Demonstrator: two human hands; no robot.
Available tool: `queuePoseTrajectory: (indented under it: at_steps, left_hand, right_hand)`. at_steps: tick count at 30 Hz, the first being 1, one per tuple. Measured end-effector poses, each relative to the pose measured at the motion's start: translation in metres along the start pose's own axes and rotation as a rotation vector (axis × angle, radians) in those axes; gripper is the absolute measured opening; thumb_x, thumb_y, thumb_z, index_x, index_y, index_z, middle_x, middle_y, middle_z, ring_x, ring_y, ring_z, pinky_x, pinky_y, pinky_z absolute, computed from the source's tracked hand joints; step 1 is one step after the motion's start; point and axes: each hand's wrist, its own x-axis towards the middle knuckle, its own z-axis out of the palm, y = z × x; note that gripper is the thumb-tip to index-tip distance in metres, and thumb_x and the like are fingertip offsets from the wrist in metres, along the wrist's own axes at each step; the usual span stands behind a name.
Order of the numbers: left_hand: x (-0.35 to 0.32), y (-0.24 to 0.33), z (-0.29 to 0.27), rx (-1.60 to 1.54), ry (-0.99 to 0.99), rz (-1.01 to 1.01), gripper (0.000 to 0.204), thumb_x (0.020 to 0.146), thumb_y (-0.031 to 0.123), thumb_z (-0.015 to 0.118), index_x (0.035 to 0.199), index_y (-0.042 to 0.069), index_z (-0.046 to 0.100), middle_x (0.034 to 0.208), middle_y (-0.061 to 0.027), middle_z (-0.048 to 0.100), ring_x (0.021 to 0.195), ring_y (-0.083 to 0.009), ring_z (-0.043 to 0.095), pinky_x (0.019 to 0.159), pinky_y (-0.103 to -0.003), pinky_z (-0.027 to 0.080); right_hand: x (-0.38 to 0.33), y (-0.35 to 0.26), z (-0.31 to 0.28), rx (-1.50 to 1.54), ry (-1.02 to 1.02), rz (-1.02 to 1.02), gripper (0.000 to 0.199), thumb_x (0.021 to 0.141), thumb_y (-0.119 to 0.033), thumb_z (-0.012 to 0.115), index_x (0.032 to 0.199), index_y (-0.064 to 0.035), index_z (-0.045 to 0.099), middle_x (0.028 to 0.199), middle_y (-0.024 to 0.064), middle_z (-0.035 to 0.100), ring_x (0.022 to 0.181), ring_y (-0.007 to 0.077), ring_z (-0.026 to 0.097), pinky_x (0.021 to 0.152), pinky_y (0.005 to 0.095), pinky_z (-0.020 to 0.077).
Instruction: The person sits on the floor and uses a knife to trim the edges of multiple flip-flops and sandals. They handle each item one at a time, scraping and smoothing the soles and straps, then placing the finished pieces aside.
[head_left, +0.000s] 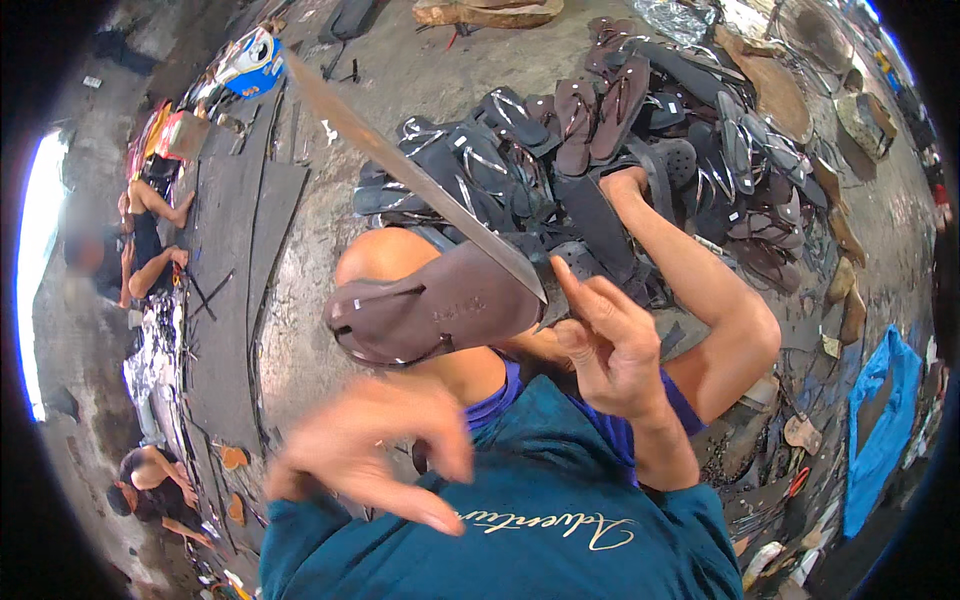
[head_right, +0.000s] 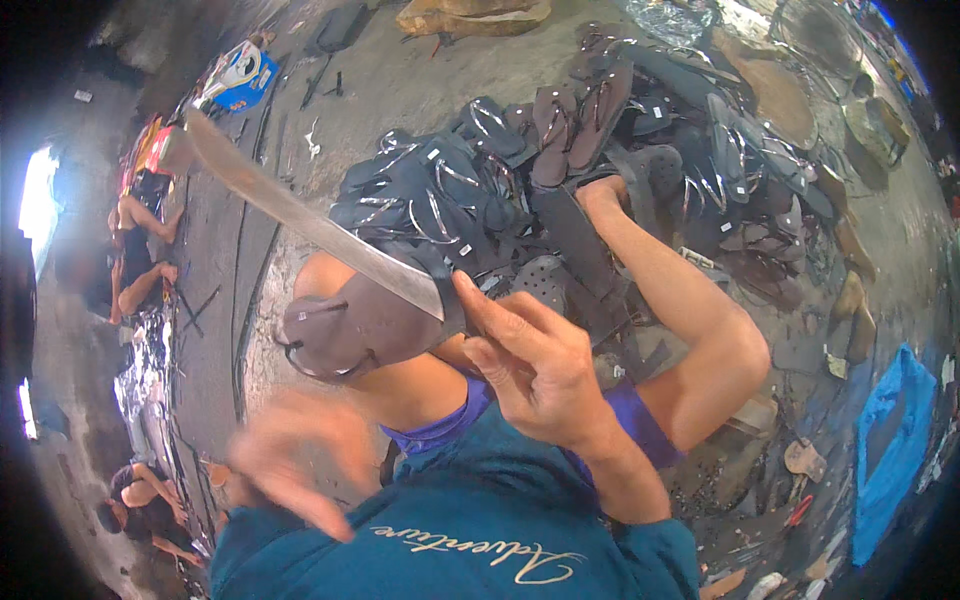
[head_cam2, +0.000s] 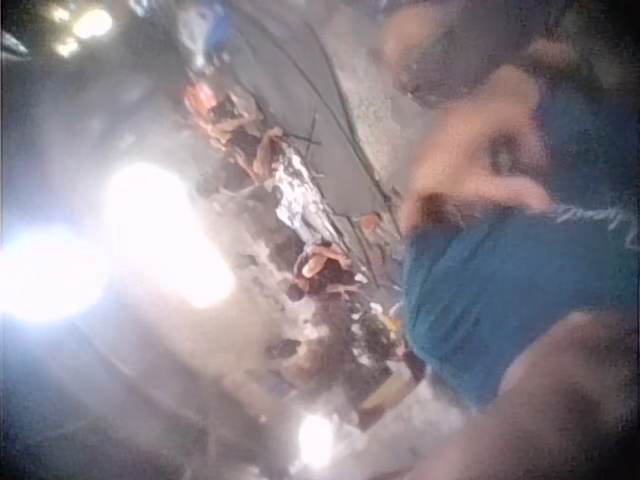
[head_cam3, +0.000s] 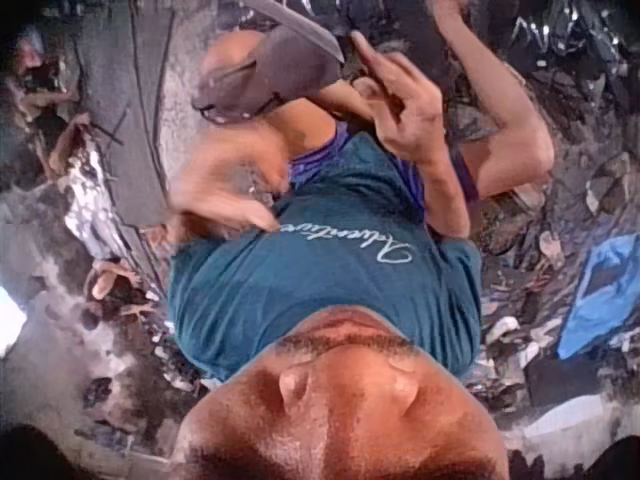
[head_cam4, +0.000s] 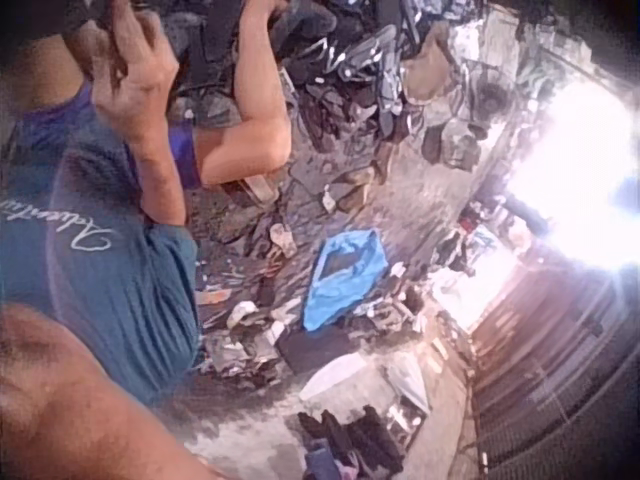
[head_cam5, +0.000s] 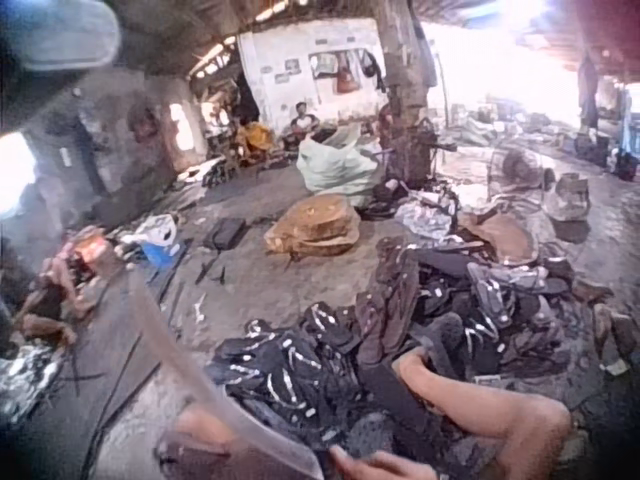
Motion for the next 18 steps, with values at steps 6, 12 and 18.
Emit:
queuePoseTrajectory:
  at_steps: [6,12,18]
  left_hand:
    - [0.055,-0.062,0.106,-1.144,0.835,0.044,0.061,0.085,0.054,0.059,0.125,0.009,0.050,0.105,-0.0077,0.059,0.093,-0.0186,0.058,0.085,-0.033,0.047]
    - [0.096,-0.078,0.065,-1.482,0.595,0.235,0.043,0.094,0.045,0.050,0.116,0.009,0.055,0.105,-0.0075,0.065,0.091,-0.0170,0.066,0.069,-0.029,0.057]
    - [0.092,-0.081,0.076,-1.474,0.673,0.107,0.034,0.093,0.036,0.055,0.112,0.008,0.055,0.101,-0.0077,0.065,0.084,-0.0209,0.068,0.059,-0.033,0.060]
  right_hand:
    - [-0.017,0.009,0.017,-0.071,0.158,-0.177,0.047,0.079,-0.006,0.069,0.126,-0.0055,0.059,0.081,0.0096,0.062,0.063,0.0212,0.057,0.055,0.0295,0.0468]
    - [-0.021,0.016,0.024,-0.224,0.392,-0.140,0.040,0.077,-0.008,0.073,0.114,0.0008,0.062,0.085,0.0121,0.065,0.062,0.0209,0.059,0.056,0.0292,0.0490]
    - [-0.095,0.047,0.029,-0.370,0.452,-0.039,0.030,0.078,-0.012,0.074,0.102,0.0032,0.065,0.085,0.0151,0.066,0.060,0.0245,0.059,0.053,0.0310,0.0478]
